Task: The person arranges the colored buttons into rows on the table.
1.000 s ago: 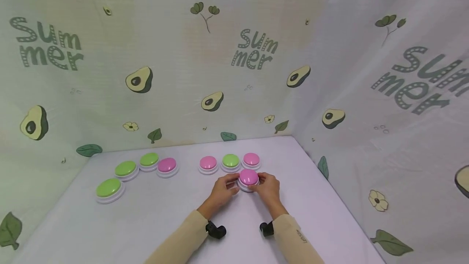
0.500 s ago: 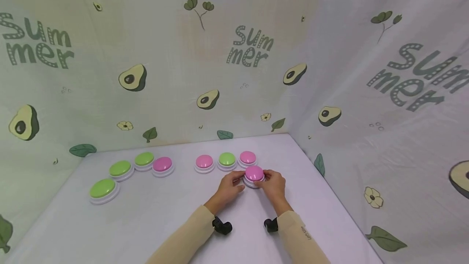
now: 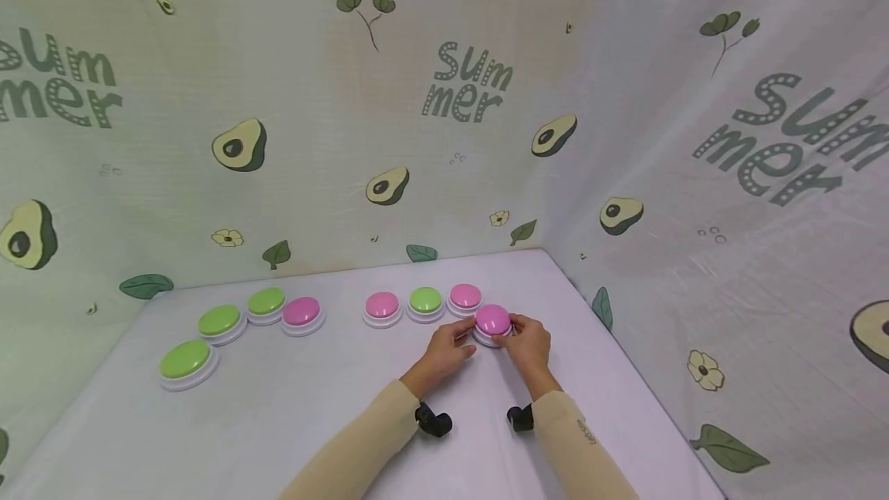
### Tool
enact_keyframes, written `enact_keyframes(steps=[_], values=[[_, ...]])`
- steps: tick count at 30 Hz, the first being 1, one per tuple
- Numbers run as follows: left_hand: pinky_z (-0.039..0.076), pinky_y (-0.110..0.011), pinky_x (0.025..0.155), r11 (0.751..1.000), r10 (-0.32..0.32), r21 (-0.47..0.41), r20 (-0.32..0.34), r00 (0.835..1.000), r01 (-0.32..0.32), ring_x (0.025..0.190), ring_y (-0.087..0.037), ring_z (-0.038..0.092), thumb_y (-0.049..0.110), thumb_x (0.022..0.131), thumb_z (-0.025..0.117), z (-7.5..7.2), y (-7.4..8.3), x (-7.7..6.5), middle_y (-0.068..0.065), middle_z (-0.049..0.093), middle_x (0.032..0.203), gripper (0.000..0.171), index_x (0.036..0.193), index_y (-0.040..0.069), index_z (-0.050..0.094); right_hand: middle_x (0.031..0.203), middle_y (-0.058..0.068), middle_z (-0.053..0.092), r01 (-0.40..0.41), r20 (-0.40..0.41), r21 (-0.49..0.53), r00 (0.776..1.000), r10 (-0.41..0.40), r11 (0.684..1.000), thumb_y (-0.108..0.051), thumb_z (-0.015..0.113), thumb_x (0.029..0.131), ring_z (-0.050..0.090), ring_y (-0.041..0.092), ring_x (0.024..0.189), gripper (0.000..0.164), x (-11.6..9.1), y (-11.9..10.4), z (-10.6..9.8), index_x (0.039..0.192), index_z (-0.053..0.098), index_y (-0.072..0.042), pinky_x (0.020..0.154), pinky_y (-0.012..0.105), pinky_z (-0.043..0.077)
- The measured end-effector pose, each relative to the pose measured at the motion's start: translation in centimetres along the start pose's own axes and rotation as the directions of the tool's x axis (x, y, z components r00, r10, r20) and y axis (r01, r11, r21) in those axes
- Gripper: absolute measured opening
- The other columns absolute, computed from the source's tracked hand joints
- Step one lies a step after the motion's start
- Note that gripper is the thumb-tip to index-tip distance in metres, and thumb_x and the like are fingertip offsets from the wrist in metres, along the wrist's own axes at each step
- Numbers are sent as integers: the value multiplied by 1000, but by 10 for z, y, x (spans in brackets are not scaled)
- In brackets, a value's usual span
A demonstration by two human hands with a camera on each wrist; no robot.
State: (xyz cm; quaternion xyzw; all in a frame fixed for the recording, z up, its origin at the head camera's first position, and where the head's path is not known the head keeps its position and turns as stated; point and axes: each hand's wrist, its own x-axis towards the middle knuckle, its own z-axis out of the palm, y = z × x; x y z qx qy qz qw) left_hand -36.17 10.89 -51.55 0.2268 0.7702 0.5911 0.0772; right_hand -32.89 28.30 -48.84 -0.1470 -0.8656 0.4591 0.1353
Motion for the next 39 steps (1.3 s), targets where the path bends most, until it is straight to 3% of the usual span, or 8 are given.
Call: enact_keyframes(steps=[9,19,23,34,39], values=[[50,-41,113,995,-94,13,24,995,94,139,-36,55,-3,95,69,14,11,11,-12,41,165,68,157,2,44,145,28,55,-30,1,-24,1000,30,999,0,82,88,51,43,140,64,15,2,-6,145,54,11,116,51,43],[45,-43,117,999,-34,26,10,999,33,151,-39,38,-5,93,64,30,9,23,-25,31,167,71,157,-9,36,147,29,53,-50,-10,-38,999,50,998,1,81,90,49,44,141,66,28,6,-6,147,51,10,118,53,41],[45,-43,117,999,-36,26,-3,999,36,149,-40,40,-5,92,65,34,9,29,-28,34,163,70,156,-12,37,147,29,54,-52,-15,-28,999,51,998,1,81,89,50,43,141,65,33,10,-7,147,52,10,117,51,43],[43,-42,119,992,-130,-1,13,991,130,145,-38,48,2,96,63,41,9,44,-19,27,170,73,161,-5,30,149,29,52,-39,-16,-29,999,38,999,0,80,90,49,43,142,66,52,14,-4,148,49,10,120,51,40],[40,-41,121,986,-167,-10,4,986,167,147,-35,46,3,96,64,43,13,51,-15,26,171,75,162,-3,30,151,28,50,-51,-15,-41,999,51,998,-1,78,92,47,43,144,67,60,15,-2,150,47,9,120,50,40]])
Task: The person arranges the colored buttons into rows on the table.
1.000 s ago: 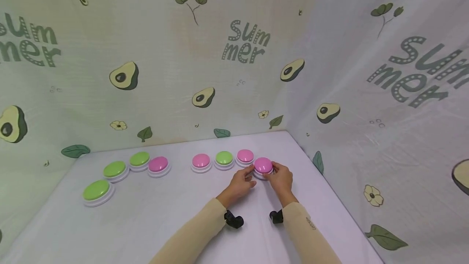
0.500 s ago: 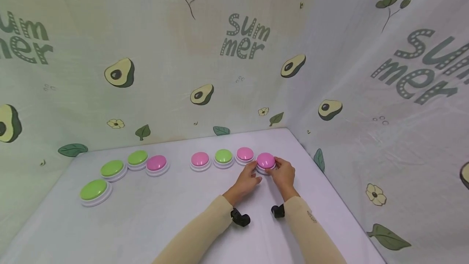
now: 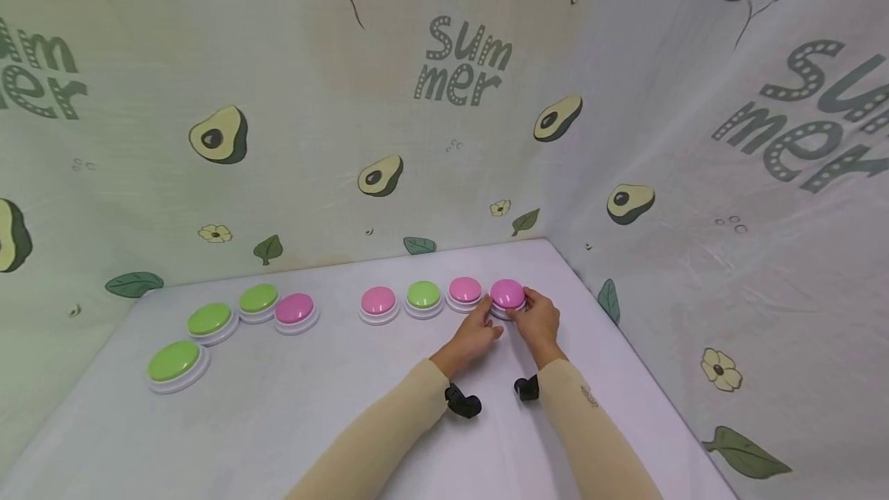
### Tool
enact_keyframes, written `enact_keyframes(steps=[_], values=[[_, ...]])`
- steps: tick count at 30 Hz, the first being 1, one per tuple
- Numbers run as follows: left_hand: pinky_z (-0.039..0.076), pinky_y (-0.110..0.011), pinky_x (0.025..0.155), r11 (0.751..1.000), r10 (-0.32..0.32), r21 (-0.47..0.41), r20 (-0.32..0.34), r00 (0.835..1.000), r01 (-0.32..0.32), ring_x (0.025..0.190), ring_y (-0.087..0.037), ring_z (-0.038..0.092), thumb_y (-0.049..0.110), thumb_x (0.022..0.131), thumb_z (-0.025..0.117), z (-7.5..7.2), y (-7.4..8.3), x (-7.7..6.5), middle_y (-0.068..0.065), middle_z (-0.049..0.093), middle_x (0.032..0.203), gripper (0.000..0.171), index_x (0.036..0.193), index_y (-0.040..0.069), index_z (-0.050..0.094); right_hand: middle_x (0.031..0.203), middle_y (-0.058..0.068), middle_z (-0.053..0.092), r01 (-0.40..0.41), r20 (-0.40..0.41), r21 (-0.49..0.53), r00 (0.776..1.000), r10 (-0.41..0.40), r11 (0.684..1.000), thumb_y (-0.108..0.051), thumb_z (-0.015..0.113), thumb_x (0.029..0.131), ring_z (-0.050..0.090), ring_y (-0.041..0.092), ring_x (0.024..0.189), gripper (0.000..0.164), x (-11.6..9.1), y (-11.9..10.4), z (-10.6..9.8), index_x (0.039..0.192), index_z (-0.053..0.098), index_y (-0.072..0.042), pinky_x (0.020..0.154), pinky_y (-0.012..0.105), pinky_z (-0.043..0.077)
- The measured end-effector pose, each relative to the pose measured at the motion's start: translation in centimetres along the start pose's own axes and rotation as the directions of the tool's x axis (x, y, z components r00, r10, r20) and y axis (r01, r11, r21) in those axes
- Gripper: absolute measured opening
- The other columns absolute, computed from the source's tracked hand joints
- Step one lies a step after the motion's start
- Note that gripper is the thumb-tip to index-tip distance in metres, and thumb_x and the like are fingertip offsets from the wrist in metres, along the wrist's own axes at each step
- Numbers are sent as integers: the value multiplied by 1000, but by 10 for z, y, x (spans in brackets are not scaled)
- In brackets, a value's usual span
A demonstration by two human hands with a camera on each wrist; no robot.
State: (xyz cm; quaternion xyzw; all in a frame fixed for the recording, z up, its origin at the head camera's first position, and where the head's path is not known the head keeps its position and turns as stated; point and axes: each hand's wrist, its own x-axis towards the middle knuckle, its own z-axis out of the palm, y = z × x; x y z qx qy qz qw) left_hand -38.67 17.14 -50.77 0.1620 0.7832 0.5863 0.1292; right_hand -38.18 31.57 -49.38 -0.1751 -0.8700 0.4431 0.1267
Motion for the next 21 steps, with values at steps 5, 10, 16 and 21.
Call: enact_keyframes(steps=[5,10,16,21], values=[[36,-42,124,1000,2,4,0,1000,-2,151,-34,39,2,95,64,1,1,4,-17,24,172,76,162,-4,29,152,28,49,-21,10,6,1000,21,1000,0,77,93,46,42,144,67,4,-2,2,152,45,9,120,50,40],[31,-41,126,1000,-5,5,2,1000,5,154,-33,34,2,95,64,2,0,10,-17,21,173,77,162,-4,28,151,28,49,-13,18,8,1000,13,1000,-1,77,94,46,42,144,67,10,-1,5,152,45,9,119,49,41],[30,-40,126,1000,-23,-12,19,1000,23,154,-31,35,3,95,63,0,1,13,-16,18,174,77,163,-3,27,153,29,47,-3,35,29,999,2,1000,1,75,94,45,43,145,68,15,-2,6,153,43,10,120,50,40],[28,-40,127,999,-27,-18,27,999,27,154,-31,35,2,96,62,0,3,16,-15,19,174,76,163,-3,27,152,29,48,-12,43,43,999,10,999,0,76,94,46,42,144,67,19,0,6,153,44,10,120,49,41]])
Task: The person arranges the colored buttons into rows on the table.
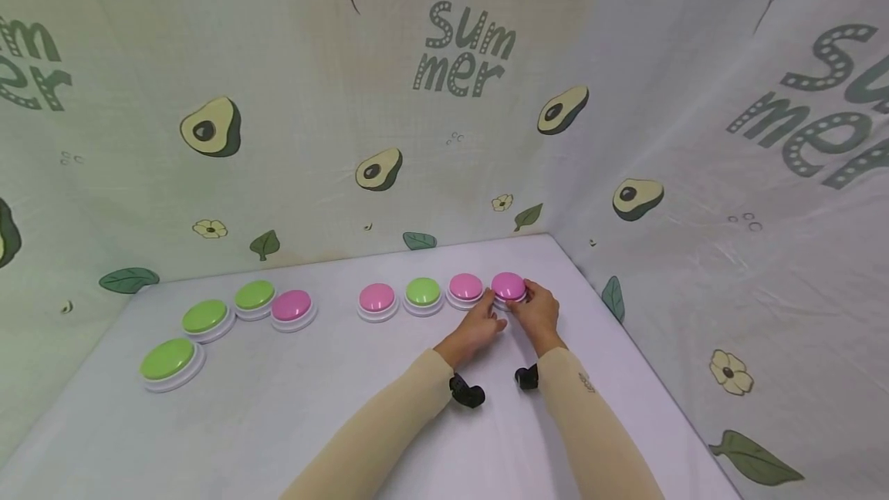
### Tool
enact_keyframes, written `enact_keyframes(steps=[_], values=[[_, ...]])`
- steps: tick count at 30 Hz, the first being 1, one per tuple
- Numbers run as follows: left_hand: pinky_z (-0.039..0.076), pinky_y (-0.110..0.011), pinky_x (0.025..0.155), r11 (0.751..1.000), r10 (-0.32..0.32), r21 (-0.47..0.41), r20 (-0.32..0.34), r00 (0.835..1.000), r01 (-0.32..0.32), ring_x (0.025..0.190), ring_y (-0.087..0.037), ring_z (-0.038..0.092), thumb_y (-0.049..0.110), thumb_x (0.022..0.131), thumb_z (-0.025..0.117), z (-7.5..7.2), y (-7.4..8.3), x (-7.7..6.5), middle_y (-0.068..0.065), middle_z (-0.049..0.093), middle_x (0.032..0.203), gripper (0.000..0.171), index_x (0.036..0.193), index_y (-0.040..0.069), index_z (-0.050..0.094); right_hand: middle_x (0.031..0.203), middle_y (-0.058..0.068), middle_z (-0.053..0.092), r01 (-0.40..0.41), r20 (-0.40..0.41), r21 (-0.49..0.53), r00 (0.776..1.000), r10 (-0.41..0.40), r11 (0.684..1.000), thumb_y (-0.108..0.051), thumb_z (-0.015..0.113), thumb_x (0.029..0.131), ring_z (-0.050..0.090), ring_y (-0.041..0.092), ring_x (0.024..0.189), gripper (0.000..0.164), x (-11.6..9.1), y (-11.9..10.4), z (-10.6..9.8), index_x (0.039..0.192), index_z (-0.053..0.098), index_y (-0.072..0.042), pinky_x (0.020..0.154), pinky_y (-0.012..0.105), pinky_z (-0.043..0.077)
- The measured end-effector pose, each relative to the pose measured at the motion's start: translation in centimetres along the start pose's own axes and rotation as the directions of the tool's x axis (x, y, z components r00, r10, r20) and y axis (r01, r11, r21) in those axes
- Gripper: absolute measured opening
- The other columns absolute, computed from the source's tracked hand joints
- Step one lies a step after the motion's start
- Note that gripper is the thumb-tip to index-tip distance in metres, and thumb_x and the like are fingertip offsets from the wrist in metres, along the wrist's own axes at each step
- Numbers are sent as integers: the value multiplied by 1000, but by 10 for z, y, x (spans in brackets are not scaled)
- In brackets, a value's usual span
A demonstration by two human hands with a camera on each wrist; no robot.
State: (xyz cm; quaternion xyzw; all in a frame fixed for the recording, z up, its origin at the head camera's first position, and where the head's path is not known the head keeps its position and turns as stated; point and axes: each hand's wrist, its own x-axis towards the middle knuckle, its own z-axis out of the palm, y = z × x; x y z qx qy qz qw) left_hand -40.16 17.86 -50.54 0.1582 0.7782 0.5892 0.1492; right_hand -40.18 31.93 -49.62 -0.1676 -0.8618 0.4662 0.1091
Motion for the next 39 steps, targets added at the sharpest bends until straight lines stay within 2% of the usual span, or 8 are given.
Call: enact_keyframes(steps=[6,12,21,32,34,39], values=[[25,-40,129,1000,-6,16,8,1000,6,154,-31,35,4,95,63,-1,1,3,-15,19,174,78,164,-1,26,150,30,50,8,2,1,1000,-8,1000,-1,77,94,48,42,143,67,5,2,-1,151,45,11,119,49,41],[27,-40,128,1000,9,25,19,1000,-10,151,-34,39,4,95,62,-2,2,4,-17,16,174,81,165,-3,22,152,30,48,2,0,25,1000,-2,1000,0,76,94,46,42,144,66,8,2,0,151,44,11,119,48,41],[32,-40,125,1000,16,26,34,999,-17,148,-37,43,2,97,61,-2,1,7,-17,13,174,80,165,-3,19,152,29,49,-25,10,7,1000,25,1000,-3,76,96,46,40,145,66,15,4,2,153,44,9,120,47,41],[31,-37,125,999,7,53,39,999,-9,147,-37,45,3,96,63,-3,-2,9,-15,11,175,82,165,-2,18,149,31,50,-28,26,-11,999,28,1000,-4,77,95,45,42,145,66,12,-4,-1,151,45,11,121,49,39],[31,-37,125,997,13,69,37,999,-15,148,-36,43,2,96,63,-2,-4,10,-15,11,175,83,165,-2,19,148,31,50,-27,26,-18,999,27,999,-5,77,95,45,42,145,66,11,-5,-2,151,45,12,121,50,39],[22,-35,128,990,42,136,50,998,-49,157,-30,25,2,95,64,-1,-5,11,-18,12,174,83,164,-4,19,147,30,51,-31,25,-31,999,32,999,-7,78,95,45,43,144,66,10,-5,-4,150,46,12,121,51,39]])
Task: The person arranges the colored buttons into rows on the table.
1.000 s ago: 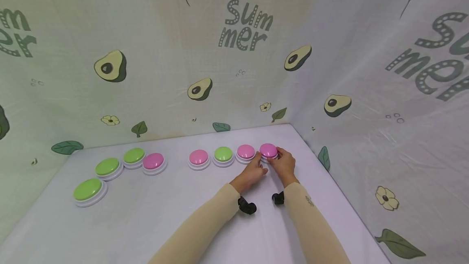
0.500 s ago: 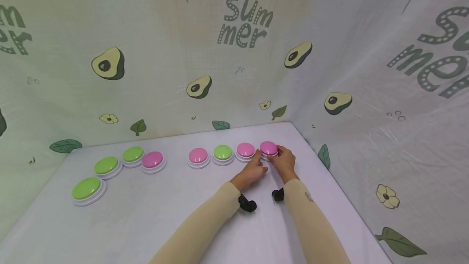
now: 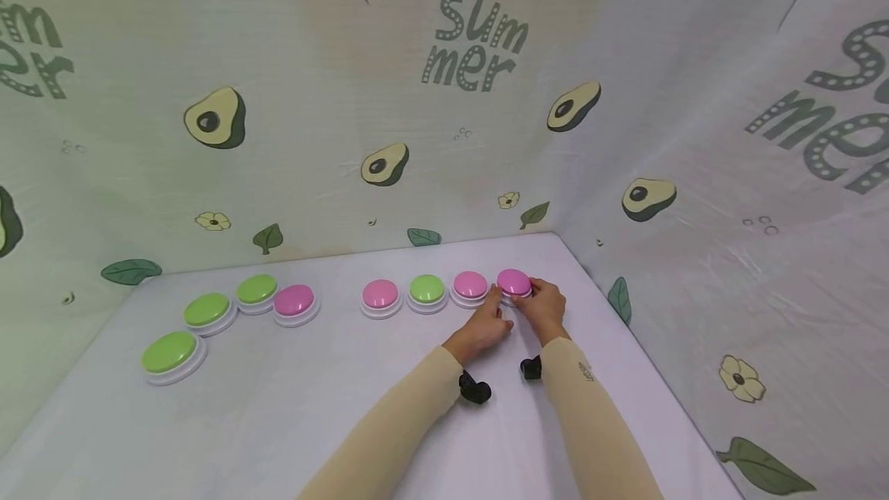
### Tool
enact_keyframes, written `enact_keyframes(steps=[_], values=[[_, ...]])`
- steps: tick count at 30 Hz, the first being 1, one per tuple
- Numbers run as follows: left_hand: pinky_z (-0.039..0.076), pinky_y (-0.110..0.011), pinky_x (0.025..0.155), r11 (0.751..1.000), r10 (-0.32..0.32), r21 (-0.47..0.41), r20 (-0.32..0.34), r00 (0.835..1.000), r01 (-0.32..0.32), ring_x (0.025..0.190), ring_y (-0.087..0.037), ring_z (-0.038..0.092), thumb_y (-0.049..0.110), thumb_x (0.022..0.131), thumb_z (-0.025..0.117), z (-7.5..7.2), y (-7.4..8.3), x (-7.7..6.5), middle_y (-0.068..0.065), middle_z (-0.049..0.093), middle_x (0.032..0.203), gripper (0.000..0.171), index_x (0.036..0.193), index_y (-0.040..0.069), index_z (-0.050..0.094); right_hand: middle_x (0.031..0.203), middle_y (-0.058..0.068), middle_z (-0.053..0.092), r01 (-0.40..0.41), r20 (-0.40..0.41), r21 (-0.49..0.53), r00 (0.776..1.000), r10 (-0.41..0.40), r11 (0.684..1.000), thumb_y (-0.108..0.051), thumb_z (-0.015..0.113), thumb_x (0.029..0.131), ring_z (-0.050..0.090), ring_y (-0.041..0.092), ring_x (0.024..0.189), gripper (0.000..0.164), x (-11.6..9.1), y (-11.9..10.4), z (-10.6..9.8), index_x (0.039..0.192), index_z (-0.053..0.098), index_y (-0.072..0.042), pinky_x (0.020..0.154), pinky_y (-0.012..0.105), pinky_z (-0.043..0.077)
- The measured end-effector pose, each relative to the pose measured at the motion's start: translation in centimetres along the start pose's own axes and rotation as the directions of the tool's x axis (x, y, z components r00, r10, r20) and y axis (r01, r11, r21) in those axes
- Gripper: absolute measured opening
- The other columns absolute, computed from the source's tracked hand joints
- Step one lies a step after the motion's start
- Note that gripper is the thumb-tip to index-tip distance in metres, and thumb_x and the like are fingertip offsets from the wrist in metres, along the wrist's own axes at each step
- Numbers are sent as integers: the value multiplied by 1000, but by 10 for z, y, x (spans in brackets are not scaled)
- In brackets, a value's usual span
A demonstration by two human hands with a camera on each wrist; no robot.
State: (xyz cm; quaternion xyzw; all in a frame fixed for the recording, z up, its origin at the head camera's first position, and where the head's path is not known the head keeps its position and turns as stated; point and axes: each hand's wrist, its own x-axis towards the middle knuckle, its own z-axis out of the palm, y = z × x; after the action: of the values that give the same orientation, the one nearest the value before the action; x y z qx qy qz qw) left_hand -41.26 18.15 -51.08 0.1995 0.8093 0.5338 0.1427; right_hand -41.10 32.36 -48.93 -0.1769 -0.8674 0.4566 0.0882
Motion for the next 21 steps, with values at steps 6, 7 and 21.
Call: enact_keyframes(steps=[6,7,21], values=[[24,-31,127,999,-13,53,4,1000,13,158,-24,24,6,97,63,-4,3,-3,-12,14,175,80,165,1,22,148,29,51,-32,9,12,999,32,999,-8,78,95,42,42,147,66,-1,-5,-2,150,47,11,123,52,35],[25,-31,127,998,-16,53,6,1000,16,158,-23,24,6,97,63,-5,3,-3,-11,14,175,80,166,1,22,148,28,52,-37,9,11,999,37,999,-9,78,95,42,42,147,66,-1,-6,-3,149,47,11,123,52,35],[21,-28,128,995,-7,104,1,1000,7,159,-21,21,7,95,65,-3,0,-2,-13,19,174,79,164,0,27,145,29,55,-76,-17,7,997,76,997,-13,81,93,47,43,143,64,-1,-1,0,146,53,10,121,53,37]])
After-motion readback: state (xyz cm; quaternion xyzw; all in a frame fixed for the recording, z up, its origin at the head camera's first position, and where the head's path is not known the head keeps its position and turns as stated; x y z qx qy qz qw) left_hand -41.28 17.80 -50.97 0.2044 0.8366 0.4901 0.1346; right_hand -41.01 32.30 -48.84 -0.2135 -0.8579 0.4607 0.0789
